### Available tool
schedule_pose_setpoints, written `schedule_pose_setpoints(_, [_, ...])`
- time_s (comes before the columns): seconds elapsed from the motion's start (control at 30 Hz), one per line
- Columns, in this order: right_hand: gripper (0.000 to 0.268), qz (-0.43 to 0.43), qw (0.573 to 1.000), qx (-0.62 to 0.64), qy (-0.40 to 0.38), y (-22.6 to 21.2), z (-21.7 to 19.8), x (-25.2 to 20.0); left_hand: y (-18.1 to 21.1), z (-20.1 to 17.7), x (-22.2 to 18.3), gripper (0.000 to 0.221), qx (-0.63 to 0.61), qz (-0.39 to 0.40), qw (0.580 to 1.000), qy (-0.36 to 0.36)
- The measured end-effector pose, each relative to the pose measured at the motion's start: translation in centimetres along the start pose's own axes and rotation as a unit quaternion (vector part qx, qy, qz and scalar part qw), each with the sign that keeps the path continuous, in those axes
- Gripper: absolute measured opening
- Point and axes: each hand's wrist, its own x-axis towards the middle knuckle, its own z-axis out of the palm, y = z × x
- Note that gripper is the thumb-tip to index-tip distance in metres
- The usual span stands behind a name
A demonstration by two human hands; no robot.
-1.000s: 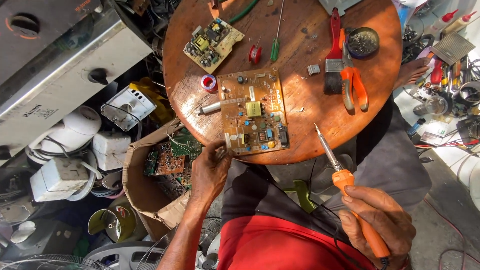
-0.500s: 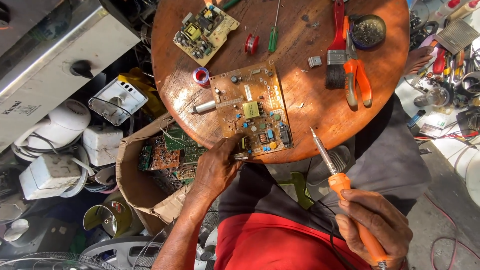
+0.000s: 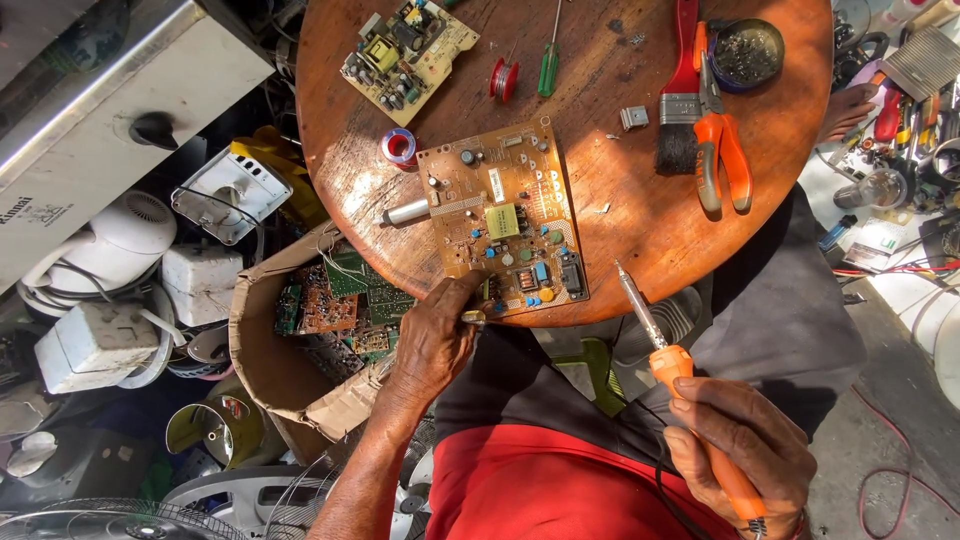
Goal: Desoldering and removing electronic components from a circuit board using a soldering iron and pliers.
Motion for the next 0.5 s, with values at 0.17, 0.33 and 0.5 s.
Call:
schedule_pose_setpoints(0.17, [0.022, 0.036, 0.999, -0.002, 0.002, -0.7, 0.1, -1.8, 0.5, 0.3, -0.2, 0.051, -0.033, -0.028, 0.999, 0.024])
schedule_pose_setpoints(0.33, [0.026, 0.026, 0.997, 0.071, -0.027, -1.4, 1.9, -0.1, 0.4, 0.9, -0.2, 0.039, -0.024, -0.111, 0.993, 0.001])
schedule_pose_setpoints(0.5, [0.029, 0.088, 0.99, 0.106, -0.026, -1.9, 3.6, 0.1, 0.4, -0.2, 0.2, 0.057, -0.021, -0.072, 0.997, -0.029])
